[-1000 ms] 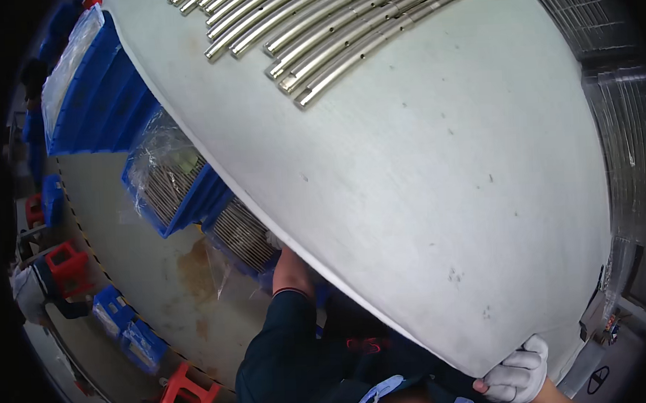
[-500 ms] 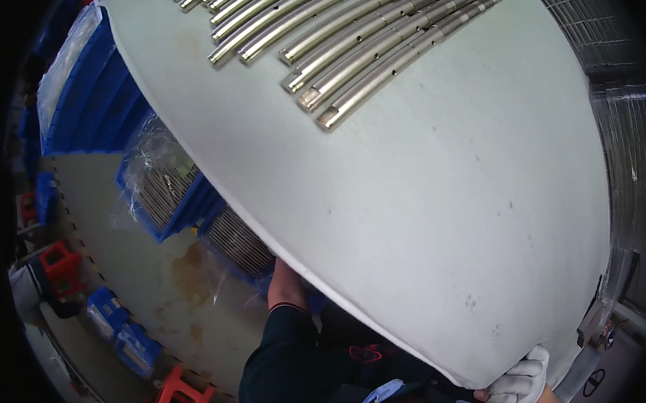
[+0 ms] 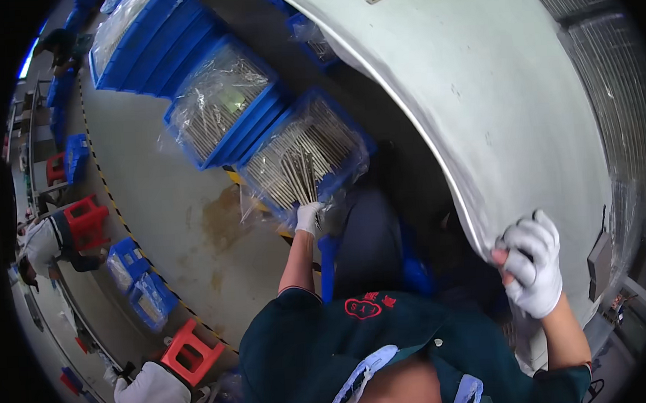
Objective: Sanding and aligning metal rods on a workbench in a factory setting.
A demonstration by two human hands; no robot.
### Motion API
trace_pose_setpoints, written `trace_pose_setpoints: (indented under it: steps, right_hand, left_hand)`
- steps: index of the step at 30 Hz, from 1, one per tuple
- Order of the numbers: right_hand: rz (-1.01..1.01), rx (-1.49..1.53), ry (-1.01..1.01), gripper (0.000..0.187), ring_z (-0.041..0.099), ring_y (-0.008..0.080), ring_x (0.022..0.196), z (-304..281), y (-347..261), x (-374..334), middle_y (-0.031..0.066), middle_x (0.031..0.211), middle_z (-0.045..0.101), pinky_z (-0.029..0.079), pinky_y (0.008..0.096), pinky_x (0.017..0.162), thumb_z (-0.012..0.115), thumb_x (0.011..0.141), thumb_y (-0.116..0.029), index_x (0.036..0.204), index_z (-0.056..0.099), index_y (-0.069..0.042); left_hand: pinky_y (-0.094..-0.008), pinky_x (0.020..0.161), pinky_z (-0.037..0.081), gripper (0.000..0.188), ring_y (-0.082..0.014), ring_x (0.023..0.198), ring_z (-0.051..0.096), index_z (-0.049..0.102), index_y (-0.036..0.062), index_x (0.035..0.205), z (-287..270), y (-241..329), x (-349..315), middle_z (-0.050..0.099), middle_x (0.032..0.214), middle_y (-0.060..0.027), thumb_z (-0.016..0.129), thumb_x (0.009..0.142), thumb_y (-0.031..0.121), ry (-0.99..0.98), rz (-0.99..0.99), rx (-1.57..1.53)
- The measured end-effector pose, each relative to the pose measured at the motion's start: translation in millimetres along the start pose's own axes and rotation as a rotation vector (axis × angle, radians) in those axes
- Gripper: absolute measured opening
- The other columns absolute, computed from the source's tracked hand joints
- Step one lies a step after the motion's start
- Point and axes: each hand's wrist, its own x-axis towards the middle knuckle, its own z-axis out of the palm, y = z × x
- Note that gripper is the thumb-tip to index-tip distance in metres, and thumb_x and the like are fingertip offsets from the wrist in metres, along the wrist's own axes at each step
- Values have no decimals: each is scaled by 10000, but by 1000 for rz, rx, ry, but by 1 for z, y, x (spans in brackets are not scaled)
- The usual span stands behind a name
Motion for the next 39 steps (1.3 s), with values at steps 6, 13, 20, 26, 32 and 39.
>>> trace_pose_setpoints:
  steps: [6,13,20,26,32,39]
  right_hand:
    - [-19,-66,96,309,499,344,1005,0,-11,2,127,1041,522,367,499,911,610,600,-54,905,572,-87]
    - [-98,19,232,463,472,368,1020,8,-16,-1,190,1129,495,399,409,875,612,743,-271,1103,502,-1]
    - [212,517,322,984,324,311,1257,-11,-80,-46,225,1329,352,261,351,1040,750,613,-485,1327,290,12]
    - [259,1055,905,752,539,159,983,-72,-79,-98,65,1037,580,437,343,871,820,567,-386,1153,508,-31]
    - [228,798,1144,512,535,119,889,-64,-22,-122,49,968,596,428,266,831,755,678,-161,1097,504,-6]
    - [289,1056,943,474,527,114,900,-57,0,-140,53,970,602,430,279,826,738,718,-213,1093,527,-15]
  left_hand:
    - [-244,373,380,166,-128,410,475,544,36,793,-29,0,-142,501,544,-33,654,670,50,-125,2,-20]
    - [-231,408,410,140,-104,446,493,562,17,806,-35,74,-273,535,588,-26,635,688,-1,-295,278,139]
    - [-250,552,476,353,-117,594,573,550,0,995,96,150,-352,598,772,-53,677,666,-15,-783,781,525]
    - [-309,706,471,395,-182,811,588,517,20,1020,271,134,-385,595,887,-90,683,666,75,-1087,1305,734]
    - [-326,731,478,509,-224,841,607,480,22,1100,348,91,-357,613,929,-118,718,665,134,-1098,1401,582]
    - [-318,872,433,734,-176,1039,513,371,52,1245,338,121,-414,512,1152,-62,786,647,149,-1332,866,370]
